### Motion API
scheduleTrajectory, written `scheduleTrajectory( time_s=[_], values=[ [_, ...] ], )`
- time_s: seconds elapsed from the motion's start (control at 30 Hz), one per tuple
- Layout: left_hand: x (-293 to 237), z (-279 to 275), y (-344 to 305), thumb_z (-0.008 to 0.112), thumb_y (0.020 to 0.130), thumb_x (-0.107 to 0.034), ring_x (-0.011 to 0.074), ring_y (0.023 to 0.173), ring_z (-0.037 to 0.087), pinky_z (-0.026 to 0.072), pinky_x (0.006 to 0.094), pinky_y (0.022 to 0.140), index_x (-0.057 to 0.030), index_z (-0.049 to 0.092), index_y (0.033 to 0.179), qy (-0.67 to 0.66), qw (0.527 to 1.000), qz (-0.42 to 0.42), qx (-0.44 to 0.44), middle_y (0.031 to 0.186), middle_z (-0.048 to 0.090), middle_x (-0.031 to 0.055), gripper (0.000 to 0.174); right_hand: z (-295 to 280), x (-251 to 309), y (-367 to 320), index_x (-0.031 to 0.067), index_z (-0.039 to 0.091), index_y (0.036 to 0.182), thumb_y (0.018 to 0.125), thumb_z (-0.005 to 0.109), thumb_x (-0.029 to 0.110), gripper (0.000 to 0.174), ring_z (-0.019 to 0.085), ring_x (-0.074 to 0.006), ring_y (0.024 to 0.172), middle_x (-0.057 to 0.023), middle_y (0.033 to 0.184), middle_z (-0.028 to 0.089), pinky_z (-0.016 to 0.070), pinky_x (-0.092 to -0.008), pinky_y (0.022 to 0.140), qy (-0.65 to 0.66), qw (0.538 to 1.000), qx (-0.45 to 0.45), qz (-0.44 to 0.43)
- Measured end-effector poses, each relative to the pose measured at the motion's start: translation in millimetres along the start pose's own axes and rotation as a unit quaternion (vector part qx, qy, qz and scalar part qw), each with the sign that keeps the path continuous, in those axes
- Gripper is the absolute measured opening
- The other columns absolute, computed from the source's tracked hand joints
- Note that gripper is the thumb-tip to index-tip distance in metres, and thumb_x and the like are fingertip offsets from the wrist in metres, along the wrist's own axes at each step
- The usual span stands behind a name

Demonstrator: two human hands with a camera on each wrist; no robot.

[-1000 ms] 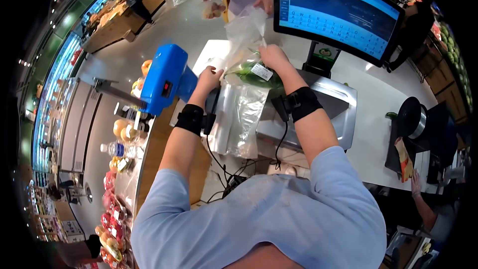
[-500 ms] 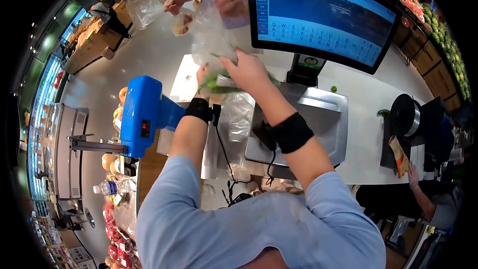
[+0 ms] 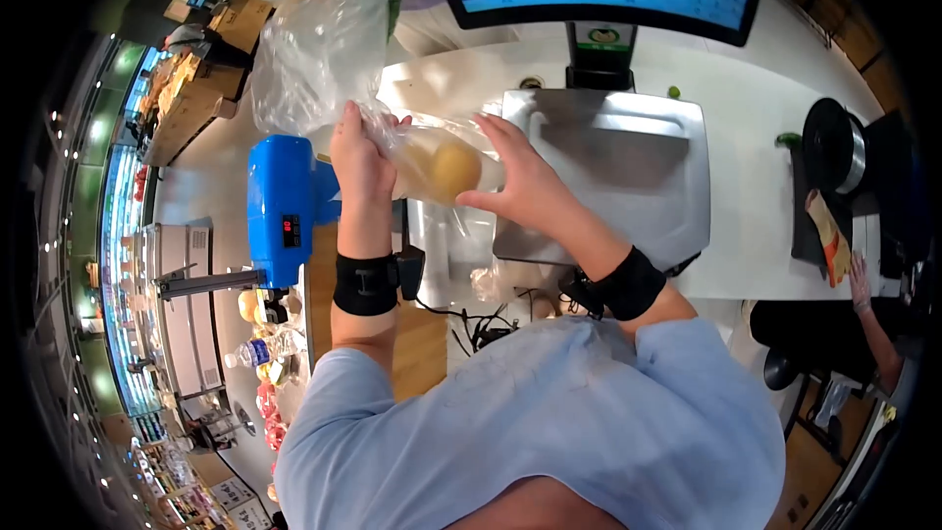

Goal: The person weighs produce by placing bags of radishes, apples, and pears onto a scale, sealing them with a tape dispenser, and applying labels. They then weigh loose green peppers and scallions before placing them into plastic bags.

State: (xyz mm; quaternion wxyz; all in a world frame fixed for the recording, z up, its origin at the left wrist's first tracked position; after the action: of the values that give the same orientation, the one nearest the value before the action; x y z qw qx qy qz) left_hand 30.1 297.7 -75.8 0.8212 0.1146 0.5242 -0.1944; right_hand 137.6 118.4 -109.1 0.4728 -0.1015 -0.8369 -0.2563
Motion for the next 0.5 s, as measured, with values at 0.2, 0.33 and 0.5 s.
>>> scheduleTrajectory(
  time_s=[0.2,0.33,0.5],
  values=[
    [13,82,-66,0.044,0.097,-0.023,0.0237,0.065,0.058,0.0551,0.0459,0.069,0.0010,0.046,0.092,-0.034,0.992,-0.079,0.095,0.076,0.056,0.0139,0.024,-59,19,-49,0.0059,0.041,0.135,0.068,0.077,0.033,0.081,0.047,-0.0319,0.119,-0.0154,0.129,0.050,0.0383,-0.0370,0.100,-0.007,0.998,0.057,-0.004],
    [51,133,-94,0.046,0.097,-0.024,0.0230,0.071,0.062,0.0544,0.0416,0.069,0.0020,0.050,0.087,-0.050,0.983,-0.105,0.139,0.076,0.060,0.0135,0.028,-116,-8,-87,0.0065,0.042,0.134,0.067,0.077,0.027,0.079,0.050,-0.0308,0.115,-0.0143,0.126,0.052,0.0393,-0.0371,0.098,-0.073,0.997,-0.020,-0.019],
    [100,190,-117,0.048,0.096,-0.026,0.0169,0.071,0.061,0.0498,0.0292,0.069,0.0018,0.060,0.079,0.015,0.944,-0.114,0.309,0.077,0.065,0.0115,0.035,-157,-53,-121,0.0075,0.046,0.132,0.067,0.077,0.026,0.074,0.047,-0.0288,0.120,-0.0119,0.129,0.052,0.0347,-0.0392,0.103,-0.139,0.990,-0.020,-0.001]
  ],
)
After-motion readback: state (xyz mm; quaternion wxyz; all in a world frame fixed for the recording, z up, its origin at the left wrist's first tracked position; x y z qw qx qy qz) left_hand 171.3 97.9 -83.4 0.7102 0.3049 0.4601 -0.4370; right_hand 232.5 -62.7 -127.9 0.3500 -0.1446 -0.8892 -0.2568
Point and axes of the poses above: each hand's wrist, its own y-axis towards the middle knuckle, its own z-axis out of the palm, x = y × z, the point moved 7 cm from there along y, towards the middle knuckle
